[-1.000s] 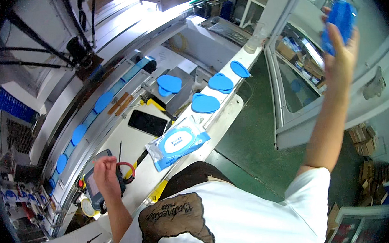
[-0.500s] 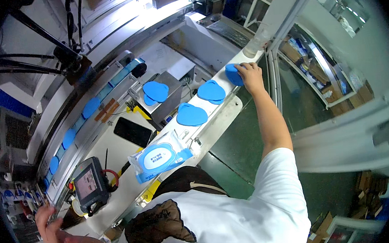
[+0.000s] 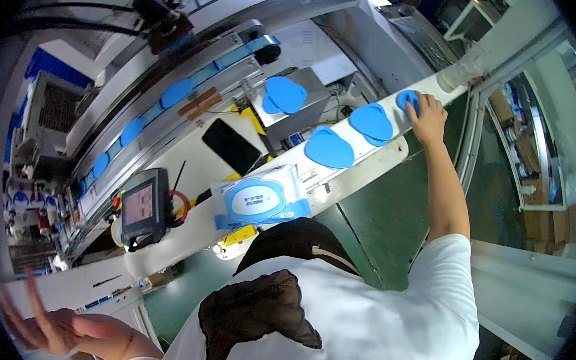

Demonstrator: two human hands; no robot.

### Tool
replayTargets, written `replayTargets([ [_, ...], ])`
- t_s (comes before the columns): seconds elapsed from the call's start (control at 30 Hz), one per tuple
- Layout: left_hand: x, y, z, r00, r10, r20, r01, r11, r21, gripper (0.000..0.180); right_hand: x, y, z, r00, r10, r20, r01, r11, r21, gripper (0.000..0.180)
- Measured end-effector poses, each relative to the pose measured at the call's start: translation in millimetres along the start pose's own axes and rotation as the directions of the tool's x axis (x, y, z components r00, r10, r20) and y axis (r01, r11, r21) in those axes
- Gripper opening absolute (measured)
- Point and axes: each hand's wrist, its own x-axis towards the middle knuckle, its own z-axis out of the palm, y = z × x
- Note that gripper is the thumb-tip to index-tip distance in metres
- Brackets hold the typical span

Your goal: The person operates a touchscreen panel with a stylus, then handles a package of wipes and places it on a conveyor belt. They later load a roll of labels onto a labeling machine, thread the label strip through rollers, and adjust the mechanism.

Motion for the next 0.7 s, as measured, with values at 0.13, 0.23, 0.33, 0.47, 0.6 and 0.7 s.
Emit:
replayTargets([
  [0.13,-70.1,-67.2,-30.4,0.975,-0.224,0.016,0.224,0.971,-0.084,0.072,13.0,-64.5,-11.8,0.991,-0.016,-0.135,0.073,0.898,0.435,0.034],
  [0.23,-96.4,-84.9,-32.3,0.94,-0.332,-0.084,0.325,0.942,-0.081,0.06,2.9,-129.5,-47.7,0.965,-0.18,-0.193,0.257,0.806,0.533,0.03],
  [0.33,-116.9,-100.1,-40.6,0.903,-0.389,-0.182,0.373,0.921,-0.113,0.049,-20.2,-177.1,-84.0,0.952,-0.259,-0.164,0.304,0.744,0.595,0.026],
  [0.47,-138.2,-106.4,-60.2,0.833,-0.422,-0.358,0.364,0.905,-0.221,0.035,-55.0,-233.3,-129.5,0.951,-0.292,-0.104,0.272,0.626,0.73,0.024],
  [0.6,-141.0,-11.9,-25.6,0.764,-0.528,-0.37,0.411,0.841,-0.353,0.033,-94.6,-299.9,-153.9,0.906,-0.416,-0.071,0.302,0.521,0.799,0.028],
  [0.7,-174.0,66.6,-25.9,0.834,-0.485,0.265,0.543,0.631,-0.555,0.041,-119.2,-320.1,-160.1,0.772,-0.631,0.078,0.44,0.619,0.651,0.068],
])
